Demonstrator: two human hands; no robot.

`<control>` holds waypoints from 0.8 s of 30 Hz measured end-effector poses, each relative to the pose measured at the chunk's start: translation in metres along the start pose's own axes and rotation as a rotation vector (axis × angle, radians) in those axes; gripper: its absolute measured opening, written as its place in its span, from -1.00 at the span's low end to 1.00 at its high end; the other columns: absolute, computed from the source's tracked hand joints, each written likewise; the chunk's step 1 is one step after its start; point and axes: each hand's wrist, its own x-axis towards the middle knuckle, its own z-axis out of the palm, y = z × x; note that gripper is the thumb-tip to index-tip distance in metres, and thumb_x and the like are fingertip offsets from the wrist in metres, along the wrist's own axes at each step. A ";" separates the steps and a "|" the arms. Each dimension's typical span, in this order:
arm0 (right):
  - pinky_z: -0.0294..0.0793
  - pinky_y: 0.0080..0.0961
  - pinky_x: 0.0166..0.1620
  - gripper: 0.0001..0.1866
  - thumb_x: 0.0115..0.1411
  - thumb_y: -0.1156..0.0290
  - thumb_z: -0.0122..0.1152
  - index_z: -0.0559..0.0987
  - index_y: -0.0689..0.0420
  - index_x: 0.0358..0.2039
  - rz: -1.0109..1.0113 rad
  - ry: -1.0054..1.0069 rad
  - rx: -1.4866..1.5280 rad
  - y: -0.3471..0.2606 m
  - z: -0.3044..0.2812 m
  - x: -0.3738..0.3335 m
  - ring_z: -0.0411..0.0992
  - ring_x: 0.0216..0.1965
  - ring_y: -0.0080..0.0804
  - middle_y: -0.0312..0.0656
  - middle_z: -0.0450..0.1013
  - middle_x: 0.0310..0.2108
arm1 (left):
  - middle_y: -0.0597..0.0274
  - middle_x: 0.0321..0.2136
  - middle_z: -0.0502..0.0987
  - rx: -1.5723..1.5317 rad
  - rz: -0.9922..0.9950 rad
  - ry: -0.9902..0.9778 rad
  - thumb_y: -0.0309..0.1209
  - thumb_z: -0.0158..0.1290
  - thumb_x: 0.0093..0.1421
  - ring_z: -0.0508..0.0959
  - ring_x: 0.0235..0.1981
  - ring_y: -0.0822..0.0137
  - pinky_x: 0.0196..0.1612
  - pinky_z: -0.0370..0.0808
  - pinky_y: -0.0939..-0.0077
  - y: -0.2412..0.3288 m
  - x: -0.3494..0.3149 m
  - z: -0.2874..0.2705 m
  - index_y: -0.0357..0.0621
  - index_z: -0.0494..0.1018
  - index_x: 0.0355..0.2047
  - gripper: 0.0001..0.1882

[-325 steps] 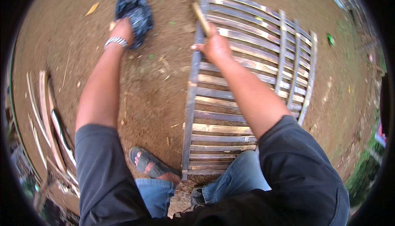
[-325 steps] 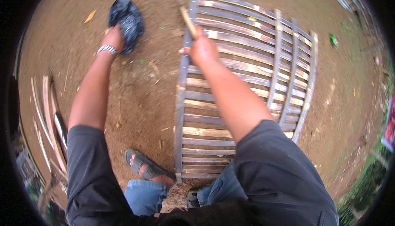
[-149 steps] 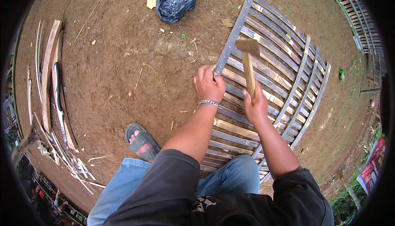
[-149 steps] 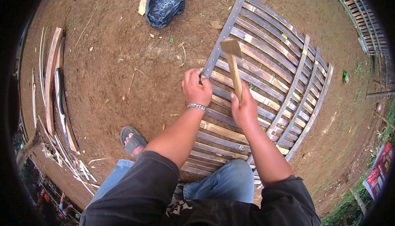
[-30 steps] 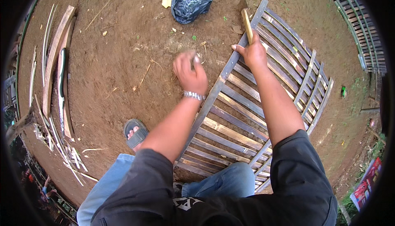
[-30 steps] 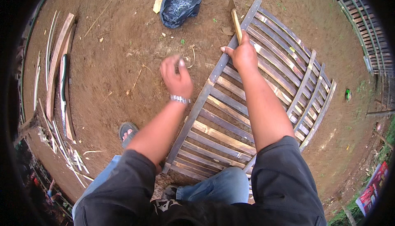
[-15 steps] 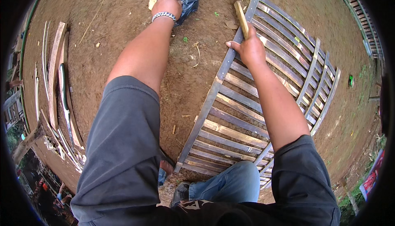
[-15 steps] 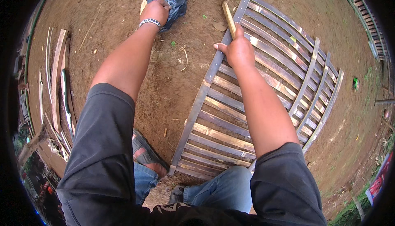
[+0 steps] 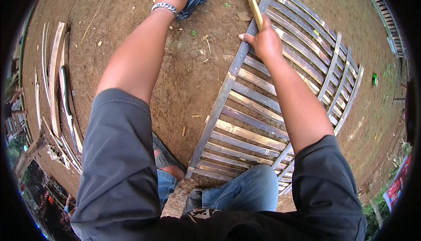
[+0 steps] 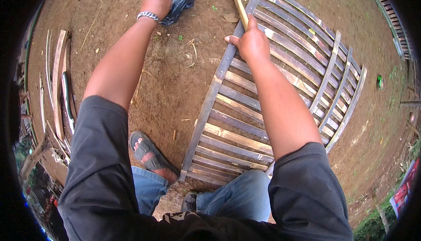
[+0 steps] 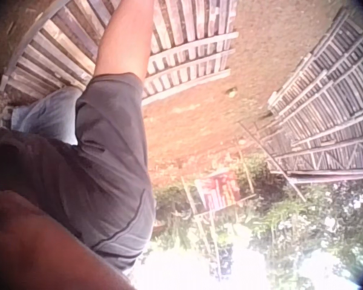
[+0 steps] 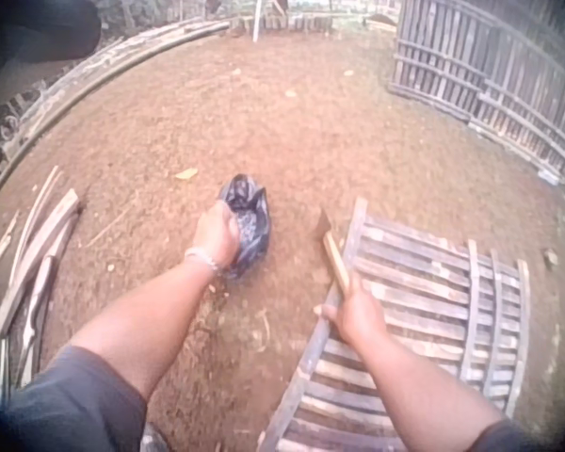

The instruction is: The person hammers nails into a wooden lattice structure using a hammer. They repeatedly pick up nails from a black plastic bag and drive them into the wood to secure the slats.

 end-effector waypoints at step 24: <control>0.52 -0.10 0.07 -0.16 0.05 0.10 0.52 0.34 0.08 0.28 -0.065 0.025 0.265 0.025 -0.018 -0.028 0.53 0.02 0.13 0.17 0.56 -0.05 | 0.00 -0.21 0.63 -0.428 -0.456 -0.225 -0.43 0.14 0.28 0.63 -0.18 0.03 -0.06 0.55 0.27 0.132 -0.329 -0.056 -0.23 0.60 -0.22 -0.86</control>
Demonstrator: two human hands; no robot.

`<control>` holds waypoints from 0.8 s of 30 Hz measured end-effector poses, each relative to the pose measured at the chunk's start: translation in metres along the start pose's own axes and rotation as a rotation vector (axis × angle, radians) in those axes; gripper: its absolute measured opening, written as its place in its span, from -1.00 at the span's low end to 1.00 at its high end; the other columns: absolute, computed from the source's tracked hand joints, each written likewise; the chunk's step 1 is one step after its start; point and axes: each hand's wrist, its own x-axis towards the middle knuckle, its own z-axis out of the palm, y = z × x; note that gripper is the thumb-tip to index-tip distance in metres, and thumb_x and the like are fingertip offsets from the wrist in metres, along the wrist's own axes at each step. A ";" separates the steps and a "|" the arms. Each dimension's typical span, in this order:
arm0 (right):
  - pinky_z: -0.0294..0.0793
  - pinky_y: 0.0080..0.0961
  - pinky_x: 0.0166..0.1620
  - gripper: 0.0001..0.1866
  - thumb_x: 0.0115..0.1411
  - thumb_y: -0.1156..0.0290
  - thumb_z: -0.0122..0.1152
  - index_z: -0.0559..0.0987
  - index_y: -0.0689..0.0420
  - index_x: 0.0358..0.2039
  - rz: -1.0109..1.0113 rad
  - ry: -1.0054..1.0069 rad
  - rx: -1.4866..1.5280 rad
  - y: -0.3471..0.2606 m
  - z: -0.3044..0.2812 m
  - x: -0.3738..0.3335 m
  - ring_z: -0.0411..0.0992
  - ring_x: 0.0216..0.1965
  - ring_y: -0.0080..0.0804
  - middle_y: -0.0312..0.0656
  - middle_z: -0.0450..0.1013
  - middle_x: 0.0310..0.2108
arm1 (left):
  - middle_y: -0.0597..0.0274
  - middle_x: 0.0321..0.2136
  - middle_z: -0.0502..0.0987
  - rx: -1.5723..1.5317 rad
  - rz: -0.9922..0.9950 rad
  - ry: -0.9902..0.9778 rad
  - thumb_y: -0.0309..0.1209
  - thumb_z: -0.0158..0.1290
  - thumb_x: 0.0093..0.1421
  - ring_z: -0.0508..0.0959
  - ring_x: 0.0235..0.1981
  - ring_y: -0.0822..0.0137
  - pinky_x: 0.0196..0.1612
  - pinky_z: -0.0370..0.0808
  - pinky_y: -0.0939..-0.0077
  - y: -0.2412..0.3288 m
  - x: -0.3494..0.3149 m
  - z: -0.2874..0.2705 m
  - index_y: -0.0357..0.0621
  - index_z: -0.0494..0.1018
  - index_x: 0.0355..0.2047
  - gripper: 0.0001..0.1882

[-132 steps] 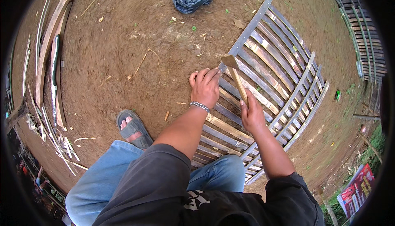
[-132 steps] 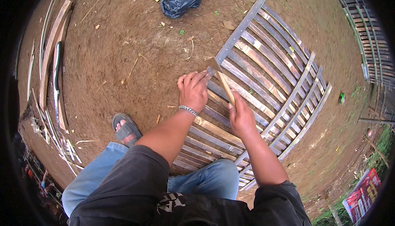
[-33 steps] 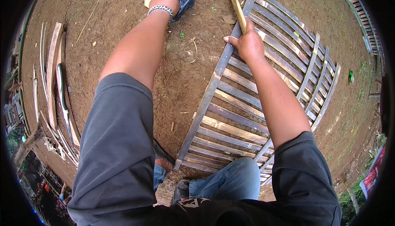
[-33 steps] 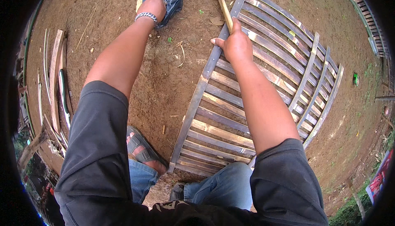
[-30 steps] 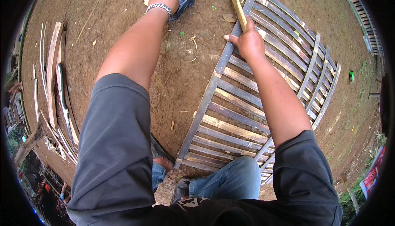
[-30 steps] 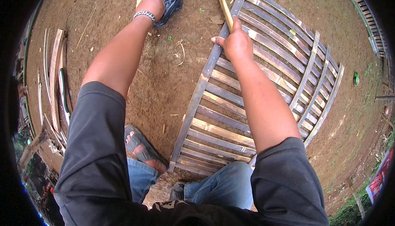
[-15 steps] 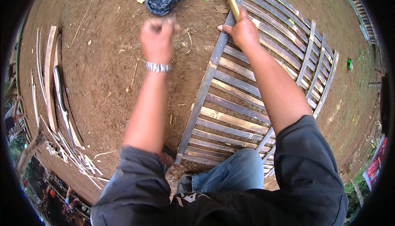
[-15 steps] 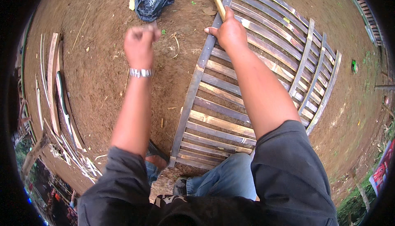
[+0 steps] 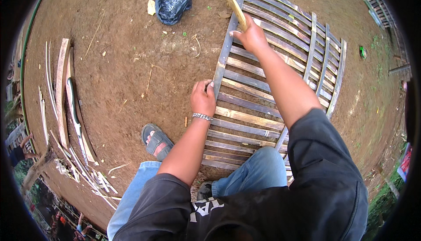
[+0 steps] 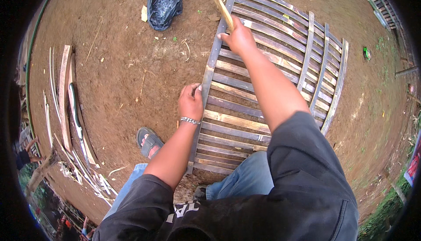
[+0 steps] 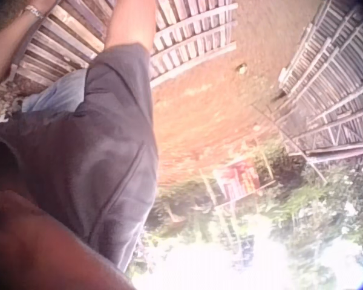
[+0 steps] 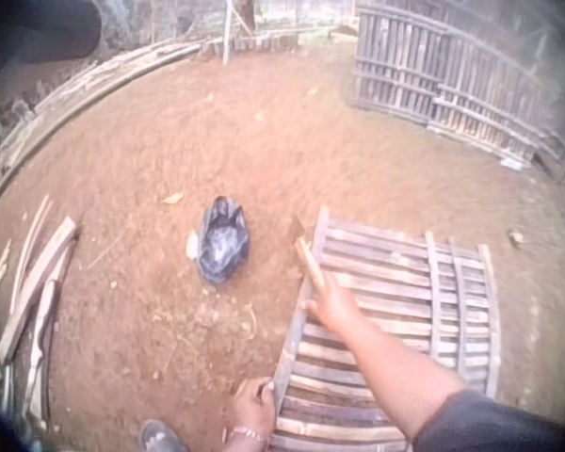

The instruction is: The person hammers nails into a wooden lattice structure using a hammer. They repeatedly pick up nails from a black plastic bag and drive them into the wood to secure the slats.

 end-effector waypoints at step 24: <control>0.51 -0.05 -0.07 -0.61 0.16 0.43 0.38 0.51 0.16 -0.01 0.310 0.077 0.192 0.021 0.037 -0.206 0.52 -0.12 0.21 0.14 0.56 -0.19 | -0.07 -0.19 0.64 0.034 0.117 0.150 -0.46 0.10 0.27 0.61 -0.11 -0.07 0.00 0.51 0.12 -0.020 -0.017 0.026 -0.24 0.57 -0.19 -0.85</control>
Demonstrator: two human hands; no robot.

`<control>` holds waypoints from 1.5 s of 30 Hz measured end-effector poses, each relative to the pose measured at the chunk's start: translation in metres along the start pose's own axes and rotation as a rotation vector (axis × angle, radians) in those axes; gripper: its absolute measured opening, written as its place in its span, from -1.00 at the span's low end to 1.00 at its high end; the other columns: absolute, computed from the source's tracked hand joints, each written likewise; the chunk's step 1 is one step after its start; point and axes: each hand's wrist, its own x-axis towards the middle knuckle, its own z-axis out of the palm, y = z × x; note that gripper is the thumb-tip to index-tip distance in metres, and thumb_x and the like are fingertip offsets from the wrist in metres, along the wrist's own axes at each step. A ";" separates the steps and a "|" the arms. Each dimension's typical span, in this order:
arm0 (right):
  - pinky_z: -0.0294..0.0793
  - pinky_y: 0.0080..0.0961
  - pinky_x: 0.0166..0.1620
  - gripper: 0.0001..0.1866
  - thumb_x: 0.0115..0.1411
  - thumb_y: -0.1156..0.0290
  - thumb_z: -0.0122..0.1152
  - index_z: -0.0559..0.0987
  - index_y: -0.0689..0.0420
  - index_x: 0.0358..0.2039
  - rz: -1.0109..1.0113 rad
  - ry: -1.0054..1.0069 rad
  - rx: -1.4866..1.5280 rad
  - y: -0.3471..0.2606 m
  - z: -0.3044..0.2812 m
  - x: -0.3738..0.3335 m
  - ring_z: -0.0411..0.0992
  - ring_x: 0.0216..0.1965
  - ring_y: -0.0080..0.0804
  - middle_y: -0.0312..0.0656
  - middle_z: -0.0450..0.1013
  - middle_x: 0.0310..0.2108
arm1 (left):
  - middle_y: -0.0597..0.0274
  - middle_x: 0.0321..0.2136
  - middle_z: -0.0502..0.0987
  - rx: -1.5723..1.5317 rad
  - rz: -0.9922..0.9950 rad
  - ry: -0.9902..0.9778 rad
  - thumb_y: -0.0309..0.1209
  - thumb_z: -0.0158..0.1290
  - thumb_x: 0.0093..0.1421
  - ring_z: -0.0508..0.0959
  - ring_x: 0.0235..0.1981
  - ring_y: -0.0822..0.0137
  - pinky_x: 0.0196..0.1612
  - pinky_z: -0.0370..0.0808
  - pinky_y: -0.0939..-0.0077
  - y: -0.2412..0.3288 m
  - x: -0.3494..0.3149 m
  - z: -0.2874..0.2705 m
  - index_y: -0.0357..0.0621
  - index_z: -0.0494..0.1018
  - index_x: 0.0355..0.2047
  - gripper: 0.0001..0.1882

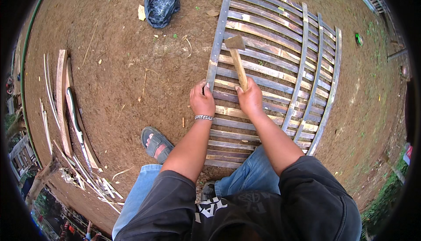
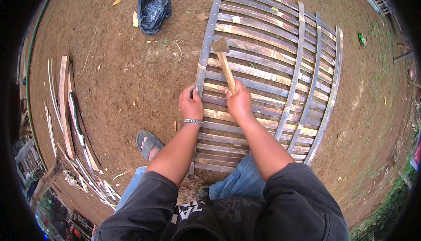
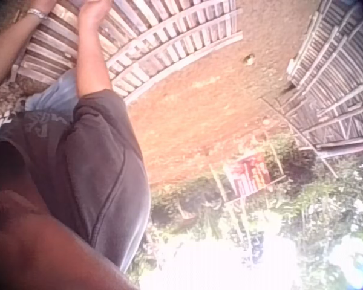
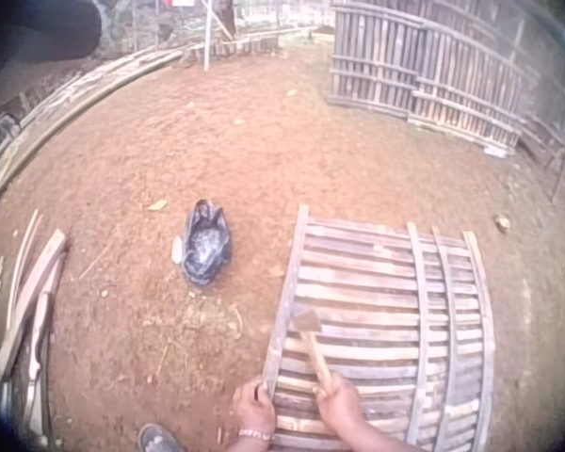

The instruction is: The person hammers nails into a wooden lattice structure using a hammer. They repeatedly pick up nails from a black plastic bag and drive them into the wood to secure the slats.

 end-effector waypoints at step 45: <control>0.46 -0.55 -0.52 -0.54 0.21 0.64 0.32 0.35 0.25 0.07 0.328 -0.189 0.827 -0.011 -0.013 -0.029 0.43 -0.55 -0.54 -0.22 0.46 -0.32 | 0.03 -0.30 0.60 -0.132 0.101 0.078 -0.48 0.16 0.24 0.60 -0.23 0.03 -0.13 0.50 0.23 0.017 0.028 0.012 -0.21 0.55 -0.26 -0.91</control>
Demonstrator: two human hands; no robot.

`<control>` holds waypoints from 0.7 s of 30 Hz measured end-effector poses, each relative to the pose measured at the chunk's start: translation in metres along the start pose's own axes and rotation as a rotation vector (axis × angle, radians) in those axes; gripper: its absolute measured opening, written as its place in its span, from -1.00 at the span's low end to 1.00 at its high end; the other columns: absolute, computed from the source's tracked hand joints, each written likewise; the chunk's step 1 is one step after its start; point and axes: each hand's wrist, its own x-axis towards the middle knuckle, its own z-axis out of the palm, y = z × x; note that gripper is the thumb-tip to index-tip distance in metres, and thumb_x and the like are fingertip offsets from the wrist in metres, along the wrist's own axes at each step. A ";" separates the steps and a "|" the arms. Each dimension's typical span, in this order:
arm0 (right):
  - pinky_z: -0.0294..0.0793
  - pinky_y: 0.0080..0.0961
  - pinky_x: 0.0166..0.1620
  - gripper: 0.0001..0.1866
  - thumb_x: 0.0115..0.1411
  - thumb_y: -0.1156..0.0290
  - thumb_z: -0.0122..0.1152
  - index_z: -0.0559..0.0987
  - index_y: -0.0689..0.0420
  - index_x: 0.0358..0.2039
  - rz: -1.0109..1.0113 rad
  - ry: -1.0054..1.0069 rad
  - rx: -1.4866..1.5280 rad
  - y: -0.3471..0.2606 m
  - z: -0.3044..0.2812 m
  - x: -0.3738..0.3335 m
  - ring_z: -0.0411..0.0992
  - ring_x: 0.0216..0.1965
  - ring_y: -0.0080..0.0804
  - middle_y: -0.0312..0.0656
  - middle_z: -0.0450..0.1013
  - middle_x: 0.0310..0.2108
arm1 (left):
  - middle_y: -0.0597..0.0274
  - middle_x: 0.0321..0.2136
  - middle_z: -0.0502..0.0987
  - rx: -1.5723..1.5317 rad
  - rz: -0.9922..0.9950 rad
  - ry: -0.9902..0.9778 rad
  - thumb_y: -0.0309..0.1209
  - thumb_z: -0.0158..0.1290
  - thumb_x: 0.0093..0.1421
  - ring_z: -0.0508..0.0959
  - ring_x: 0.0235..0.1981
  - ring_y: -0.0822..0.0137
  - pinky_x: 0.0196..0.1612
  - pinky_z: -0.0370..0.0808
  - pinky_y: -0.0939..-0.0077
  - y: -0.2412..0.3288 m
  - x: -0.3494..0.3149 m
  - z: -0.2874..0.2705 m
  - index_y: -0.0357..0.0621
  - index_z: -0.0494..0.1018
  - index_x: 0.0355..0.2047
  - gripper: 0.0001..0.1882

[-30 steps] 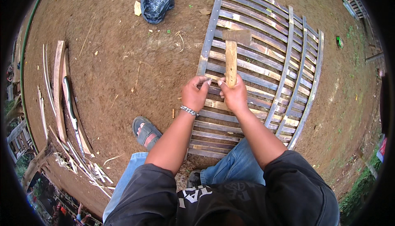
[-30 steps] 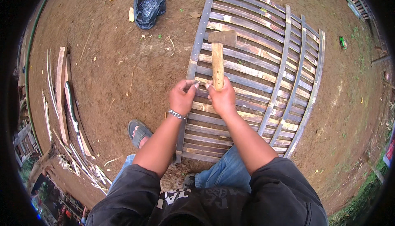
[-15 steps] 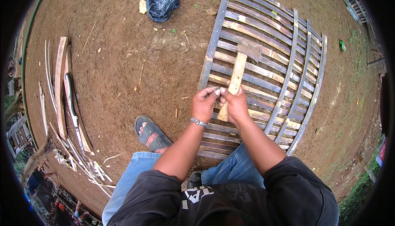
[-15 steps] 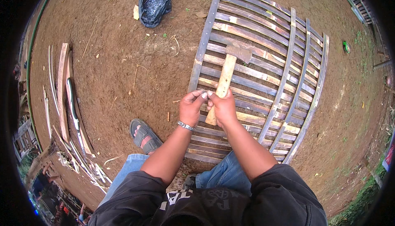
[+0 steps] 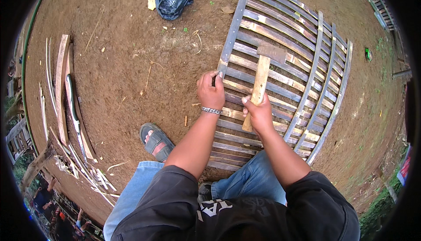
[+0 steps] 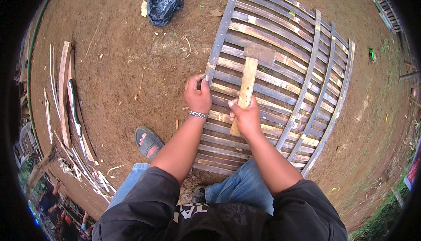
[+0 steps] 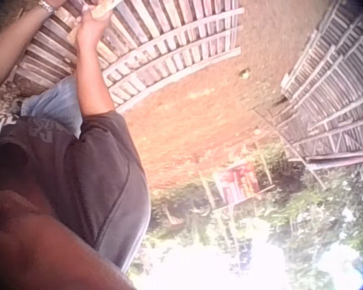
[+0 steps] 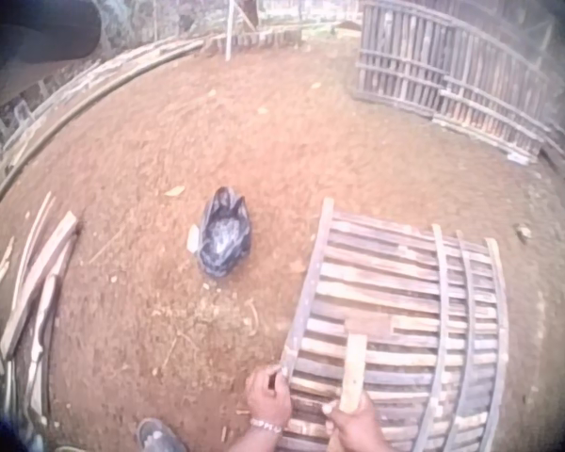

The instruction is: The person hammers nails into a wooden lattice structure using a hammer. They repeatedly pick up nails from a black plastic bag and drive them into the wood to secure the slats.

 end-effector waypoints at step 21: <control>0.53 -0.33 -0.17 -0.56 0.21 0.25 0.40 0.53 0.22 0.01 0.020 0.009 -0.748 0.002 -0.031 -0.005 0.56 -0.30 -0.23 -0.02 0.58 -0.32 | 0.04 -0.23 0.54 0.174 0.040 -0.014 -0.44 0.15 0.22 0.53 -0.15 -0.03 -0.02 0.41 0.08 -0.011 0.003 0.018 -0.17 0.53 -0.25 -0.89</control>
